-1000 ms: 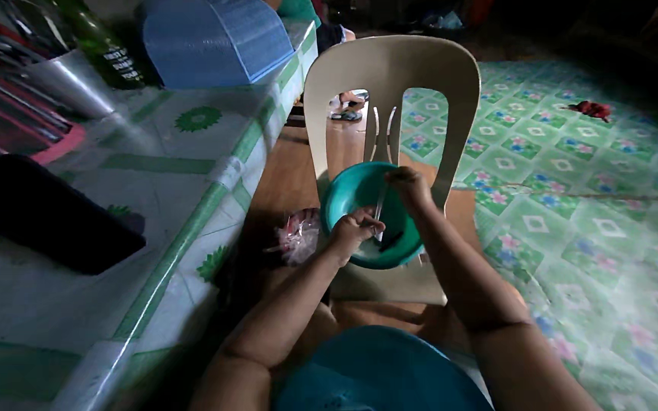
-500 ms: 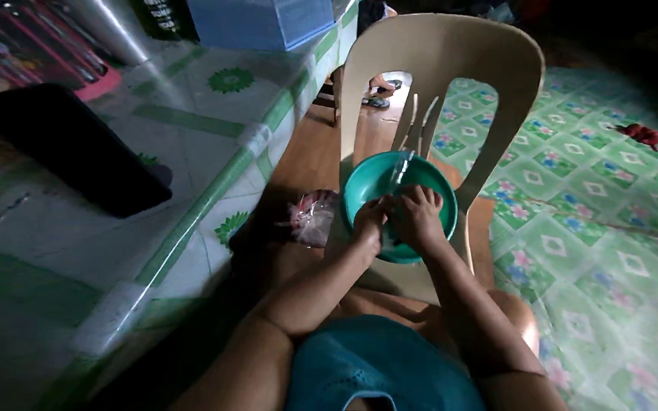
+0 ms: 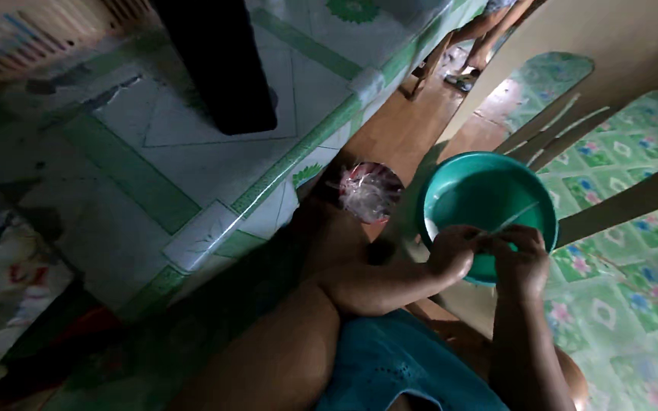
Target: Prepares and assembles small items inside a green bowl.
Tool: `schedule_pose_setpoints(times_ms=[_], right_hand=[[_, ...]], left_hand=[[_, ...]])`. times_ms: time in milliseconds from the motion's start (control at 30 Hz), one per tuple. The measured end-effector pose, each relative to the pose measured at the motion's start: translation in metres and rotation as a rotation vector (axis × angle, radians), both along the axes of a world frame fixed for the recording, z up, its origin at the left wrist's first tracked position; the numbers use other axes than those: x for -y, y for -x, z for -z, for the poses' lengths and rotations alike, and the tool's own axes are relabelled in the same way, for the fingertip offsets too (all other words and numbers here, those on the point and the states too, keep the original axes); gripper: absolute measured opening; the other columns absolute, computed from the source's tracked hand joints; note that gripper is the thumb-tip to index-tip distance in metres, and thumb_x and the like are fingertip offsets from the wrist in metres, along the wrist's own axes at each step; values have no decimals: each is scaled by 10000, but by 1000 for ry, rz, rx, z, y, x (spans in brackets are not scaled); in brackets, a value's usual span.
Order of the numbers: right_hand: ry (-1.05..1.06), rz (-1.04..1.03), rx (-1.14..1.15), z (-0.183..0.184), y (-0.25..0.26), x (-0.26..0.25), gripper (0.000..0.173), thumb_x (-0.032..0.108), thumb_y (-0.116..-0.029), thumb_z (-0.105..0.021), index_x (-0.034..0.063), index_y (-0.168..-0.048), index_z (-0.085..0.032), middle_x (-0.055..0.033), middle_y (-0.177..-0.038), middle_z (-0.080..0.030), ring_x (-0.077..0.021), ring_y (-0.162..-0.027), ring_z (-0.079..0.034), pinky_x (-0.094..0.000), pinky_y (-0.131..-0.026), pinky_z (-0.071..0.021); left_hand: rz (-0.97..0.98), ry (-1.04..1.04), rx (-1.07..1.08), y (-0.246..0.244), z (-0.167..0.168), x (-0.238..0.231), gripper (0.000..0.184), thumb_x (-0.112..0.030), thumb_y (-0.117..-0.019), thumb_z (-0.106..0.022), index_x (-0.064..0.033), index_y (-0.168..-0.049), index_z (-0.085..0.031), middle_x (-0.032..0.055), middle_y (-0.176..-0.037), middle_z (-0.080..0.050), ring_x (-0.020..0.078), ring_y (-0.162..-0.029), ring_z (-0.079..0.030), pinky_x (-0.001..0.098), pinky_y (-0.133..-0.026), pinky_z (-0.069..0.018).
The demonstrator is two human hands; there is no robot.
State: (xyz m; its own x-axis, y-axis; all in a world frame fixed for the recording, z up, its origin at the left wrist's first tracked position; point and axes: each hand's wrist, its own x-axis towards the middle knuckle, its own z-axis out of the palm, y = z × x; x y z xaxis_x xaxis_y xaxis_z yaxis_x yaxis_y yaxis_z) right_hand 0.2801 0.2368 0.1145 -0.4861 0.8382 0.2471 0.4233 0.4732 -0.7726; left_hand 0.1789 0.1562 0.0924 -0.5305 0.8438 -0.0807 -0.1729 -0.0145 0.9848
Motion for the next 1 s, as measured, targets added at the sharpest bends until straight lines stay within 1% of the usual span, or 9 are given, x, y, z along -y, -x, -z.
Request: schedule_pose_setpoints(times_ms=[133, 333, 433, 533, 567, 633, 700, 867, 1000], right_hand=[[151, -55, -128, 12, -19, -4, 62, 61, -861, -692, 1, -873, -679, -91, -1109, -650, -137, -1017, -628, -318, -867, -563], [200, -162, -297, 14, -47, 10, 125, 23, -874, -663, 76, -988, -661, 79, -919, -681, -21, -871, -654, -227, -801, -575], [266, -165, -314, 7, -54, 19, 163, 67, -898, -561, 95, -995, -689, 88, -917, -705, -15, -876, -658, -218, -813, -552], [75, -65, -218, 10, -48, 22, 86, 60, -943, -658, -8, -991, -682, 1, -938, -695, -32, -886, -661, -248, -831, -574], [33, -48, -253, 12, -46, 23, 84, 36, -936, -672, -29, -989, -681, -28, -948, -683, -52, -894, -655, -265, -835, -572], [63, -93, -500, 23, -42, 22, 64, 54, -952, -662, 89, -991, -698, 39, -972, -689, -52, -903, -662, -264, -824, -585], [195, -134, -656, 29, -37, 23, 62, 146, -972, -675, 185, -979, -723, 90, -987, -699, -48, -911, -663, -271, -836, -585], [336, -44, -424, 21, -34, 26, 90, 102, -979, -659, 34, -921, -661, 17, -835, -653, -43, -783, -630, -256, -778, -560], [608, -153, -968, 33, -30, 28, 121, 83, -997, -549, 121, -965, -659, -17, -931, -690, -115, -888, -660, -334, -854, -564]], left_hand=[[117, -238, -285, 10, 16, 2, 225, -159, -1000, -639, 36, -1000, -751, 160, -1047, -710, 240, -1063, -638, 411, -985, -489], [292, -283, -295, 12, 5, 10, 254, -179, -1023, -616, 35, -995, -749, 137, -1040, -700, 194, -1040, -629, 355, -974, -483], [253, -326, -530, 9, 7, 10, 257, -171, -1028, -602, 31, -954, -742, 145, -1018, -701, 236, -1045, -635, 406, -996, -475], [222, -337, -677, 10, 3, 11, 208, -124, -1005, -625, 20, -946, -763, 149, -1052, -715, 263, -1092, -642, 430, -1025, -478], [181, -326, -623, 7, 2, 12, 196, -123, -990, -647, 18, -925, -765, 136, -1031, -725, 235, -1062, -659, 404, -996, -502], [151, -194, -296, 0, 0, 15, 214, -172, -1013, -631, 3, -998, -753, 82, -1011, -721, 146, -982, -670, 346, -909, -550], [154, -31, 48, -1, -3, 11, 243, -264, -1028, -612, -55, -1066, -730, 53, -990, -722, 138, -936, -667, 374, -890, -548], [208, -32, -23, 1, 1, 6, 208, -224, -1028, -606, -42, -1040, -706, 48, -955, -702, 121, -904, -666, 348, -882, -554], [129, 8, 448, -13, -3, -2, 196, -152, -1071, -492, -4, -1077, -621, 108, -957, -678, 190, -888, -678, 353, -865, -581]])
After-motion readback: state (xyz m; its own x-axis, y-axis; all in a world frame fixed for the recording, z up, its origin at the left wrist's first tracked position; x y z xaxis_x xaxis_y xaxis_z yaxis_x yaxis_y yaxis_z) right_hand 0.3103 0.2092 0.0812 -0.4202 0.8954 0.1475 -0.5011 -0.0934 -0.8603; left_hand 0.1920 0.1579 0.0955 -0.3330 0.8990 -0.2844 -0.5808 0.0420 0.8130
